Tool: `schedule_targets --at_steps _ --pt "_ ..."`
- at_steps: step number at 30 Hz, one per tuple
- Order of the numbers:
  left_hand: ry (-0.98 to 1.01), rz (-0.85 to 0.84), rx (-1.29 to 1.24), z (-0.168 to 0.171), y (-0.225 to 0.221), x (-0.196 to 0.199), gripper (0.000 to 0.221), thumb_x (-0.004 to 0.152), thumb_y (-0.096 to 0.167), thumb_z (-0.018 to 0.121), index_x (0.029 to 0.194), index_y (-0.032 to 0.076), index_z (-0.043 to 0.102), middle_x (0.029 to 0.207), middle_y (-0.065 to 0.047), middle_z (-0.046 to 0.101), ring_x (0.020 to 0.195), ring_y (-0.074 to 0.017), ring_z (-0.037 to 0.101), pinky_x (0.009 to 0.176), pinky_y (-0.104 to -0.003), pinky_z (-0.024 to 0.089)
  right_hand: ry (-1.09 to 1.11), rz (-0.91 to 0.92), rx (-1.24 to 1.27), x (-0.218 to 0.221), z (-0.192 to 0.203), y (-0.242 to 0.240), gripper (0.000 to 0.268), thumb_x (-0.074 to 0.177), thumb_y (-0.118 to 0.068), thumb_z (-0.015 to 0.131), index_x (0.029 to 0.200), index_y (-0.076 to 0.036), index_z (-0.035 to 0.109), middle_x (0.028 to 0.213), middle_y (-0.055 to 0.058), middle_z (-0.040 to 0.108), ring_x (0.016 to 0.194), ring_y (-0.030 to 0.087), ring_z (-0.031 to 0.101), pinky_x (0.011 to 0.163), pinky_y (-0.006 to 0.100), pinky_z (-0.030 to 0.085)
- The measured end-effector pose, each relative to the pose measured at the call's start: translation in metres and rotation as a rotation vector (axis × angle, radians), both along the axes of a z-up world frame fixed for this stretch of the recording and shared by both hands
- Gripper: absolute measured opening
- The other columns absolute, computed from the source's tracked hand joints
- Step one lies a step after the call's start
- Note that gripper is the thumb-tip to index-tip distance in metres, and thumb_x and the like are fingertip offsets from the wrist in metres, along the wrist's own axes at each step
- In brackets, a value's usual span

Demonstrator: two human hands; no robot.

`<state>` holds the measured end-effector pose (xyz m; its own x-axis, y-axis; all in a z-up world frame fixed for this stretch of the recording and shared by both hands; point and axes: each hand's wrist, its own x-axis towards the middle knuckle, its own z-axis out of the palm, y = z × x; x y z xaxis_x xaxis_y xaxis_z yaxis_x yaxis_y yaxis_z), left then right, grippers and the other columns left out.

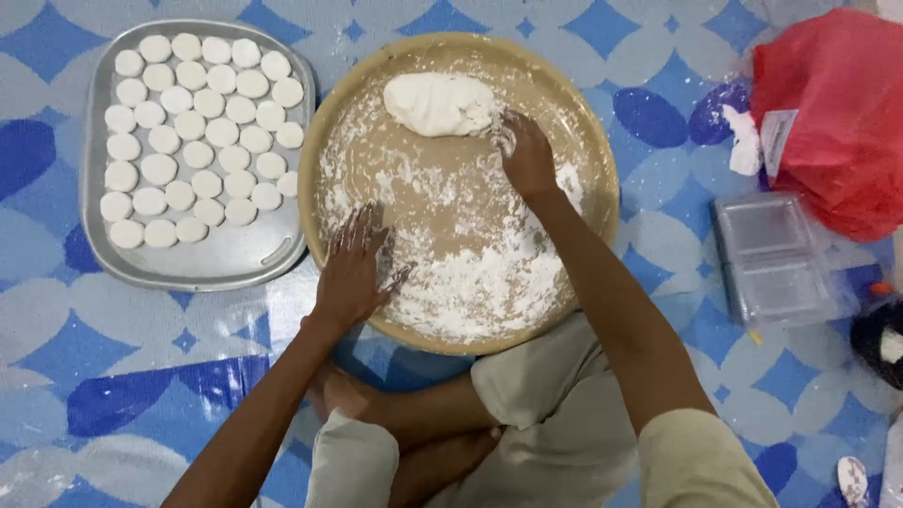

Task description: A person sitting on the floor is kneading a large lump of white dough in a circular tray covered in flour.

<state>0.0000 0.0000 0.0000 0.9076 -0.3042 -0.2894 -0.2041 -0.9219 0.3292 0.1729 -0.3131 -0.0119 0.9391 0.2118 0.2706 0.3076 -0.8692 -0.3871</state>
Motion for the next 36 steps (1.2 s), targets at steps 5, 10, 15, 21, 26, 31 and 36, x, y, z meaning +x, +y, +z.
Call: schedule_targets --at_steps 5,10,15,21,26,31,36 --pt "-0.008 -0.009 -0.008 0.011 -0.001 -0.002 0.097 0.077 0.038 0.082 0.157 0.014 0.032 0.163 -0.027 0.023 0.149 -0.0473 0.027 0.121 -0.058 0.025 -0.102 0.041 0.004 0.032 -0.014 -0.011 0.027 0.093 -0.01 0.075 0.118 -0.004 0.069 0.108 0.016 0.068 0.11 0.038 0.066 0.099 0.047 0.051" --pt "0.001 -0.011 0.016 0.008 0.001 -0.001 0.099 0.075 0.042 0.083 0.156 0.015 0.033 0.165 -0.026 0.019 0.151 -0.0466 0.024 0.121 -0.057 0.024 -0.139 0.088 0.047 0.043 -0.015 -0.01 0.021 0.09 -0.003 0.072 0.111 -0.003 0.071 0.098 0.015 0.069 0.101 0.038 0.069 0.092 0.046 0.055" --pt "0.034 0.031 -0.003 0.047 -0.007 -0.002 0.102 0.079 0.034 0.082 0.161 0.015 0.024 0.163 -0.028 0.021 0.147 -0.0489 0.031 0.117 -0.058 0.034 -0.186 0.004 0.031 0.041 -0.026 0.001 0.04 0.081 0.001 0.075 0.12 -0.004 0.067 0.105 0.016 0.069 0.108 0.038 0.067 0.1 0.048 0.053" --pt "-0.044 0.004 -0.028 0.029 -0.002 -0.007 0.105 0.077 0.037 0.082 0.161 0.014 0.025 0.162 -0.029 0.025 0.149 -0.0487 0.026 0.12 -0.058 0.026 -0.172 -0.423 0.885 0.06 -0.06 -0.027 0.035 0.079 -0.007 0.088 0.11 0.001 0.073 0.101 0.018 0.074 0.1 0.029 0.073 0.095 0.039 0.055" --pt "-0.058 0.01 -0.067 -0.007 0.002 -0.009 0.104 0.076 0.04 0.081 0.161 0.016 0.026 0.161 -0.028 0.028 0.149 -0.049 0.027 0.121 -0.058 0.025 0.85 -0.298 2.084 0.023 -0.023 -0.063 0.029 0.09 -0.014 0.064 0.103 0.012 0.067 0.094 0.025 0.068 0.068 0.027 0.065 0.063 0.038 0.057" --pt "-0.053 0.015 -0.067 -0.041 0.009 -0.006 0.103 0.076 0.038 0.081 0.161 0.019 0.026 0.161 -0.027 0.028 0.148 -0.0482 0.028 0.12 -0.059 0.025 0.497 0.047 2.114 -0.027 -0.017 -0.041 0.035 0.102 -0.005 0.055 0.136 0.001 0.051 0.123 0.021 0.064 0.105 0.033 0.07 0.086 0.041 0.066" --pt "-0.069 0.01 -0.028 -0.009 0.005 -0.004 0.089 0.08 0.037 0.079 0.155 0.016 0.037 0.163 -0.027 0.026 0.15 -0.0464 0.028 0.122 -0.056 0.027 1.433 -0.21 2.032 -0.04 0.004 -0.052 0.037 0.102 -0.035 0.058 0.093 -0.002 0.072 0.093 0.02 0.077 0.076 0.023 0.077 0.049 0.021 0.058"
